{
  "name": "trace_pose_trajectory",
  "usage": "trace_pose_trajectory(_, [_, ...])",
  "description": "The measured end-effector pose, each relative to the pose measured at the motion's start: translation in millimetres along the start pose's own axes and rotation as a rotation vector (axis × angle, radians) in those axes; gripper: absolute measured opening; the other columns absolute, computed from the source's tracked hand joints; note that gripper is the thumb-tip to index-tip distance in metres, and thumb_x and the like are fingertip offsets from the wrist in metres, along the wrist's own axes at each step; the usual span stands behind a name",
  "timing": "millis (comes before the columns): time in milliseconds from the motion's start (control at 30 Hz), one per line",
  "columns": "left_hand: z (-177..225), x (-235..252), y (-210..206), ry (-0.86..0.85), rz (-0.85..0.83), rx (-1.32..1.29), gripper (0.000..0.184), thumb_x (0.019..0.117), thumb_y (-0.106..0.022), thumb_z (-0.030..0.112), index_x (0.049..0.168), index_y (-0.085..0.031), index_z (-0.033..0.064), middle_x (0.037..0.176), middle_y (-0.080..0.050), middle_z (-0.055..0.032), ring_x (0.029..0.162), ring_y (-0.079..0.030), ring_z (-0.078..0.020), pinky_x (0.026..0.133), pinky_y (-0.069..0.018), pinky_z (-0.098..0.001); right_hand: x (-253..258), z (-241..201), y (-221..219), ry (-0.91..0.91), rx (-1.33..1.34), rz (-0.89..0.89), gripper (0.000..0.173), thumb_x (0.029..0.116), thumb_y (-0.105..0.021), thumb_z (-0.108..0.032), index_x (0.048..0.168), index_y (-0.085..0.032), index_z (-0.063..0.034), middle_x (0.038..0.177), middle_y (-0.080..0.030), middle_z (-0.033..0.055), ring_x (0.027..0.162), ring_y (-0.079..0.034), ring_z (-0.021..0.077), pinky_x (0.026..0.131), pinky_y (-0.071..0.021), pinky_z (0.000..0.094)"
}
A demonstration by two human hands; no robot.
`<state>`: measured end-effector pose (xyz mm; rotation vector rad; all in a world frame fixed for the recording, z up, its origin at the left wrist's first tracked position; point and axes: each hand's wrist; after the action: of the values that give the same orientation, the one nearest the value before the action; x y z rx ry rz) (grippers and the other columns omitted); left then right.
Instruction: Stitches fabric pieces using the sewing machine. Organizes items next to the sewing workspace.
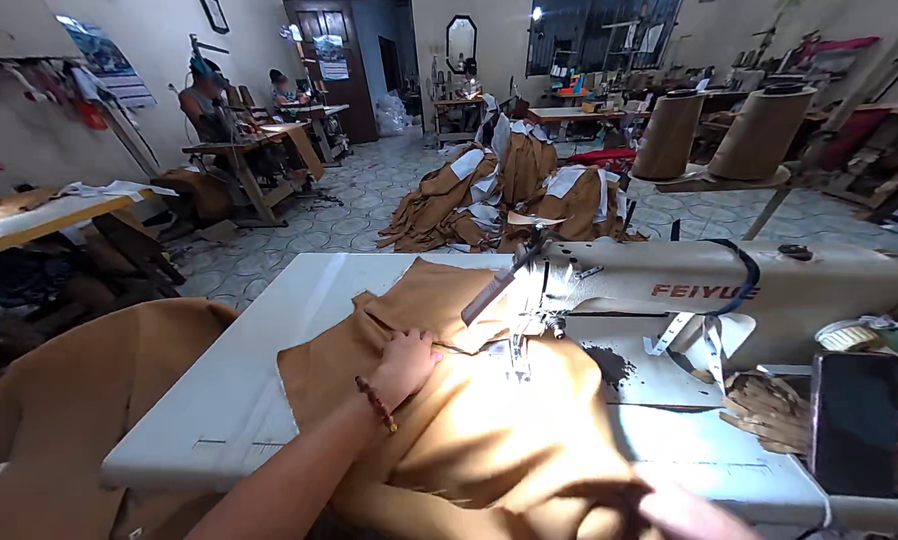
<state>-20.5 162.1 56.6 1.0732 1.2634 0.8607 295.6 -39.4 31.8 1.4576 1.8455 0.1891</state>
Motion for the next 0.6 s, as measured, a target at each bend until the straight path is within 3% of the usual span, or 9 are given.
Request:
trace_pose_trajectory(67, [12, -16, -2, 0.053, -0.017, 0.007, 0.068, 0.1087, -0.039, 0.049, 0.154, -0.038, -0.0017, 0.153, -0.039, -0.0330, 0.136, -0.046, -0.0520, 0.105, -0.0433, -0.0650, 23, -24, 39, -0.060, -0.001, 0.232, 0.028, 0.1026, -0.042, -0.003, 0.127, -0.054, 0.0049, 0.077, -0.060, 0.0118, 0.057, -0.058, 0.0161, 0.055, -0.0510, 0.0336])
trace_pose_trajectory(100, [19, -26, -4, 0.075, -0.022, -0.001, 0.068, 0.1083, -0.040, 0.050, 0.150, -0.042, -0.0036, 0.150, -0.043, -0.0331, 0.133, -0.050, -0.0504, 0.103, -0.0449, -0.0637, 39, -35, 54, -0.056, 0.010, 0.391, 0.028, 0.1039, -0.042, -0.004, 0.129, -0.052, 0.0046, 0.087, -0.064, 0.0144, 0.069, -0.065, 0.0181, 0.065, -0.0555, 0.0356])
trace_pose_trajectory(133, [26, -37, -6, 0.087, -0.025, -0.021, 0.067, 0.1078, -0.040, 0.051, 0.144, -0.048, -0.0056, 0.145, -0.048, -0.0325, 0.129, -0.054, -0.0485, 0.102, -0.0465, -0.0625, 54, -44, 67, -0.012, 0.056, 0.502, 0.034, 0.1044, -0.045, -0.003, 0.137, -0.049, 0.0069, 0.113, -0.064, 0.0249, 0.098, -0.066, 0.0297, 0.087, -0.0542, 0.0468])
trace_pose_trajectory(200, [36, -57, -7, 0.064, -0.032, -0.067, 0.065, 0.1068, -0.042, 0.051, 0.123, -0.064, -0.0072, 0.128, -0.063, -0.0295, 0.121, -0.062, -0.0450, 0.097, -0.0484, -0.0627, 78, -55, 77, 0.179, -0.055, 0.609, 0.053, 0.1040, -0.054, -0.010, 0.150, -0.036, 0.0092, 0.142, -0.051, 0.0338, 0.133, -0.053, 0.0418, 0.112, -0.0412, 0.0541])
trace_pose_trajectory(300, [34, -69, -1, -0.103, -0.073, -0.021, 0.061, 0.1087, -0.037, 0.050, 0.118, -0.068, -0.0022, 0.116, -0.069, -0.0260, 0.115, -0.065, -0.0441, 0.094, -0.0494, -0.0633, 81, -72, 34, 0.368, -0.239, 0.600, 0.076, 0.1031, -0.057, -0.025, 0.158, -0.019, 0.0102, 0.158, -0.031, 0.0361, 0.149, -0.032, 0.0451, 0.123, -0.0271, 0.0521])
trace_pose_trajectory(400, [-7, -45, -30, -0.612, 0.250, -0.100, 0.042, 0.1037, -0.052, 0.039, 0.104, -0.072, 0.0013, 0.109, -0.071, -0.0191, 0.109, -0.068, -0.0371, 0.095, -0.0509, -0.0571, 67, -68, -26, 0.292, -0.381, 0.368, 0.076, 0.1031, -0.050, -0.047, 0.161, -0.028, -0.0024, 0.167, -0.015, 0.0291, 0.156, -0.008, 0.0481, 0.123, -0.0075, 0.0669])
trace_pose_trajectory(433, [-19, -34, -41, -0.750, 0.309, -0.138, 0.042, 0.1025, -0.053, 0.042, 0.116, -0.073, 0.0070, 0.126, -0.069, -0.0160, 0.122, -0.063, -0.0350, 0.105, -0.0452, -0.0593, 68, -63, -34, 0.250, -0.419, 0.316, 0.078, 0.1027, -0.044, -0.057, 0.162, -0.030, -0.0082, 0.169, -0.012, 0.0263, 0.156, -0.004, 0.0477, 0.121, -0.0035, 0.0699])
trace_pose_trajectory(500, [-31, -29, -53, -0.769, 0.170, -0.185, 0.054, 0.1055, -0.043, 0.050, 0.150, -0.055, 0.0218, 0.162, -0.042, -0.0095, 0.153, -0.031, -0.0325, 0.121, -0.0151, -0.0668, 82, -51, -30, 0.217, -0.507, 0.241, 0.082, 0.1015, -0.043, -0.062, 0.165, -0.022, -0.0136, 0.170, -0.008, 0.0236, 0.156, 0.003, 0.0479, 0.118, 0.0025, 0.0733])
trace_pose_trajectory(600, [-15, -59, -70, -0.603, 0.100, -0.182, 0.062, 0.1069, -0.021, 0.058, 0.162, -0.033, 0.0325, 0.171, -0.023, -0.0023, 0.159, -0.009, -0.0317, 0.119, -0.0009, -0.0726, 112, -40, 9, 0.282, -0.608, 0.235, 0.076, 0.1028, -0.054, -0.045, 0.162, -0.028, -0.0053, 0.169, -0.017, 0.0226, 0.157, -0.005, 0.0457, 0.122, -0.0014, 0.0689])
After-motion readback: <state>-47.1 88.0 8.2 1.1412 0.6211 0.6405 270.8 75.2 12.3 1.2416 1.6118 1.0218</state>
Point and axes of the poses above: each hand's wrist, its own x-axis towards the middle knuckle, its own y-axis out of the back of the hand, z = x × y
